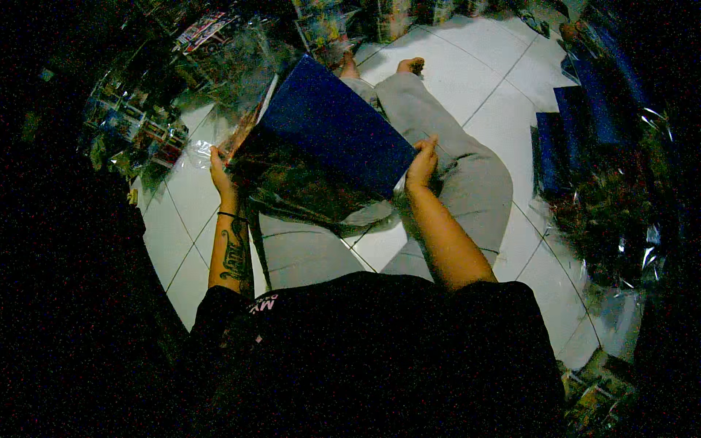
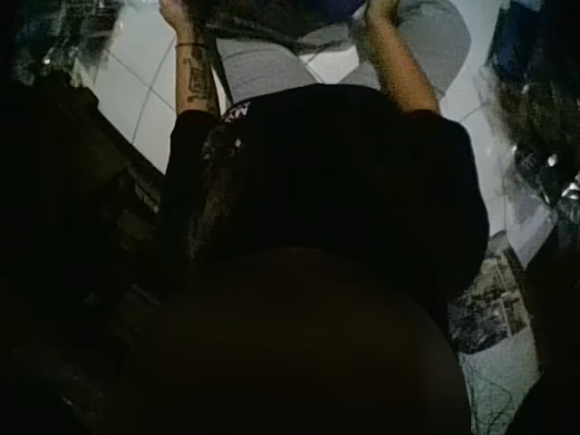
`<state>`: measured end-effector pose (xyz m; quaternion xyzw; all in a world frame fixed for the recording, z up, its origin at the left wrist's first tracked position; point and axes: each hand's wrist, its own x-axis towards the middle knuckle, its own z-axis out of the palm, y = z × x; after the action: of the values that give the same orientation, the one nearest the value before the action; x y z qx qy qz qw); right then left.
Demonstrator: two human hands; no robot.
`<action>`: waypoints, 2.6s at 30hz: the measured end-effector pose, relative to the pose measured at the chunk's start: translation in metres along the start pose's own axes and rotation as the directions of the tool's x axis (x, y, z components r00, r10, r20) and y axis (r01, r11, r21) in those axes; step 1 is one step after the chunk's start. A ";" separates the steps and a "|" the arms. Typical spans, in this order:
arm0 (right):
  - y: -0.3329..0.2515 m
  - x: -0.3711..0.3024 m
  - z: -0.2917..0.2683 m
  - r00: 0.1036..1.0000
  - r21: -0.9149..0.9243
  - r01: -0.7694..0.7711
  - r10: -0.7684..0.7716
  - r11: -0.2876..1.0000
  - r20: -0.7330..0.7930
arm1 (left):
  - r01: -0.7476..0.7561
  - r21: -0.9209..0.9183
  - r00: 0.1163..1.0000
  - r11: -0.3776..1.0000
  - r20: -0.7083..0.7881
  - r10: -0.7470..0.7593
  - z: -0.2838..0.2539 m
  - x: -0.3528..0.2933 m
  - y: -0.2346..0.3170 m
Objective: The person sits on the floor and repeatedly wraps wooden toy cars in clear plastic bags. They use a handheld tape dispenser to seal the bags, then place the packaged items aside. The process is repeated for multiple toy cars.
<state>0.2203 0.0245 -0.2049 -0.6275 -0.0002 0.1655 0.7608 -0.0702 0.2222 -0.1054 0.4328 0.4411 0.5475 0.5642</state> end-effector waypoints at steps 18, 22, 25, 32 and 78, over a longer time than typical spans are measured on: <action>-0.309 -0.056 -0.008 0.443 0.075 0.769 -0.614 0.635 0.653 | -0.458 0.277 0.887 0.845 0.086 0.453 0.048 -0.147 0.045; -0.313 -0.047 -0.002 0.370 -0.268 0.921 -0.417 0.283 0.830 | -0.510 0.035 0.840 0.860 0.234 0.489 0.053 -0.158 0.043; -0.306 -0.032 0.010 0.444 -0.388 0.872 -0.151 0.298 0.883 | -0.593 -0.012 0.765 0.805 0.305 0.568 0.057 -0.158 0.038; -0.325 -0.027 0.029 0.261 -0.305 0.951 -0.384 -0.056 0.886 | -0.631 -0.037 0.731 0.775 0.308 0.609 0.060 -0.159 0.041; -0.236 -0.093 0.019 -0.399 0.339 0.812 -0.028 -0.475 0.917 | -0.925 0.305 0.211 -0.228 0.909 0.360 0.087 -0.196 0.109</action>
<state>0.1875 -0.0181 0.0437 -0.4663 -0.8510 -0.2367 0.0489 -0.0137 0.0288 0.0261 0.9423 0.1475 0.2792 -0.1112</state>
